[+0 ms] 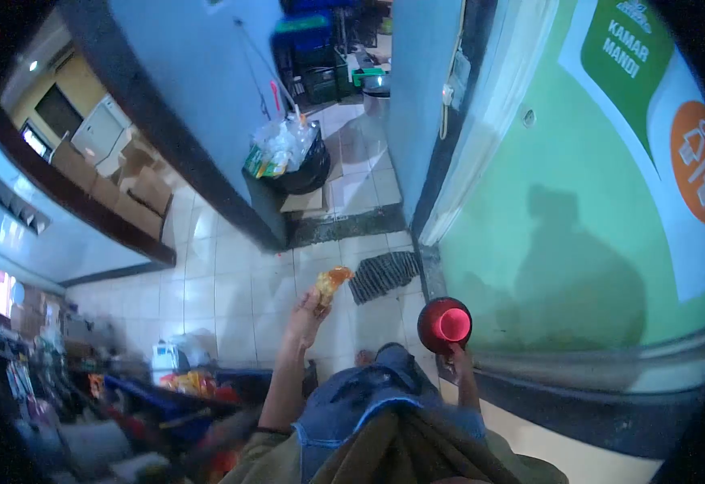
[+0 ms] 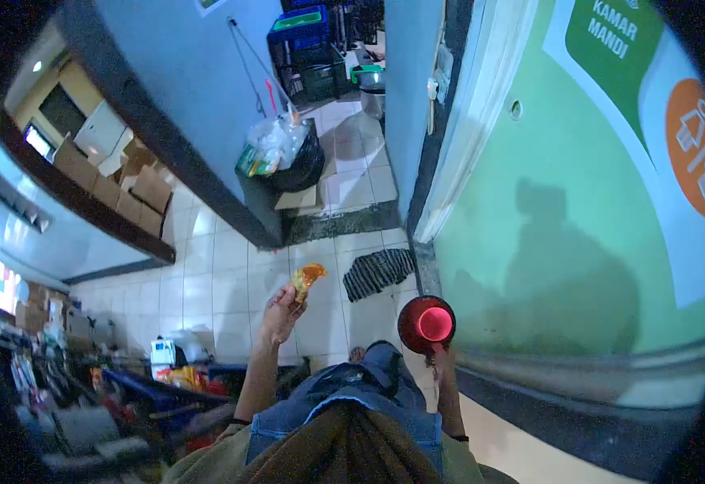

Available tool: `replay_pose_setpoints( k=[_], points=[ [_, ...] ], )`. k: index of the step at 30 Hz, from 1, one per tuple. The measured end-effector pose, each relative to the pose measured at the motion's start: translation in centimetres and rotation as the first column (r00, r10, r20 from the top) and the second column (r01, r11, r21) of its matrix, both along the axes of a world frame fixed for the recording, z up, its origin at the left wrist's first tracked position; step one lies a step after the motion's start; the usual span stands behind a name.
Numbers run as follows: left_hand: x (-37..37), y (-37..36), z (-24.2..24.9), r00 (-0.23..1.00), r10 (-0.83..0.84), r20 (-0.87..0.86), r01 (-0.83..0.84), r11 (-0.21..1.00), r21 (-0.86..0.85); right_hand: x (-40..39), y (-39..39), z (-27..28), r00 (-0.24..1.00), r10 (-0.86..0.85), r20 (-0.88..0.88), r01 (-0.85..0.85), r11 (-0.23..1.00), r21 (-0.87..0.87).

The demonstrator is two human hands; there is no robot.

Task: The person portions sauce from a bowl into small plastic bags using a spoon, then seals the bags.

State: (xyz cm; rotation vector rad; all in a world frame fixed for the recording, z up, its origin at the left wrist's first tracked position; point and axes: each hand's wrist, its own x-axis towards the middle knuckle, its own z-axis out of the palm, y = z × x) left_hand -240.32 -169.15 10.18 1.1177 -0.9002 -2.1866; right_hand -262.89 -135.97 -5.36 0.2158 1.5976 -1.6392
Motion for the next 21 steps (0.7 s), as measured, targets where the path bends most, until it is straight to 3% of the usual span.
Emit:
replay_pose_setpoints(
  k=[2, 3, 6, 8, 12, 14, 16, 17, 19, 21],
  points=[
    [-4.2, -3.2, 0.9, 1.0, -0.022, -0.019, 0.023, 0.999, 0.036, -2.1, -3.3, 0.8, 0.995, -0.092, -0.026, 0.092, 0.996, -0.007],
    [-6.3, -4.6, 1.4, 0.999, -0.035, -0.019, 0.036, 0.999, 0.041, -3.7, -5.6, 2.8, 0.997, -0.077, 0.021, 0.076, 0.996, 0.047],
    [-11.8, -9.8, 0.9, 0.998, -0.056, -0.011, 0.057, 0.998, 0.036, -9.1, -12.5, 2.8, 0.998, -0.004, -0.057, 0.006, 0.999, 0.032],
    [-14.8, -12.9, 0.5, 1.0, -0.02, 0.003, 0.02, 0.999, 0.034, -13.8, -18.2, 0.7, 0.993, 0.109, -0.032, -0.107, 0.992, 0.062],
    [-19.0, -19.2, 0.7, 0.992, 0.122, -0.043, -0.119, 0.991, 0.06, -22.6, -31.2, 4.8, 0.962, 0.261, -0.078, -0.25, 0.96, 0.125],
    [-19.6, -21.3, 1.0, 0.98, 0.197, -0.03, -0.194, 0.977, 0.083, -28.3, -38.2, -1.7, 0.836, 0.452, -0.312, -0.423, 0.892, 0.158],
    [-20.3, -23.3, 0.7, 0.952, 0.305, 0.007, -0.304, 0.948, 0.09, -30.3, -43.0, -0.1, 0.824, 0.496, -0.272, -0.502, 0.863, 0.054],
    [-20.7, -24.7, 0.2, 0.94, 0.341, 0.001, -0.34, 0.936, 0.093, -30.9, -46.5, 5.1, 0.881, 0.452, -0.142, -0.466, 0.88, -0.088],
    [-22.3, -28.0, 0.1, 0.917, 0.397, 0.023, -0.397, 0.912, 0.099, -33.9, -52.4, 1.4, 0.877, 0.462, -0.129, -0.469, 0.883, -0.029],
    [-23.9, -31.1, 0.0, 0.901, 0.432, 0.028, -0.433, 0.897, 0.094, -35.3, -57.6, 3.5, 0.887, 0.461, -0.024, -0.461, 0.887, -0.012]
  ],
)
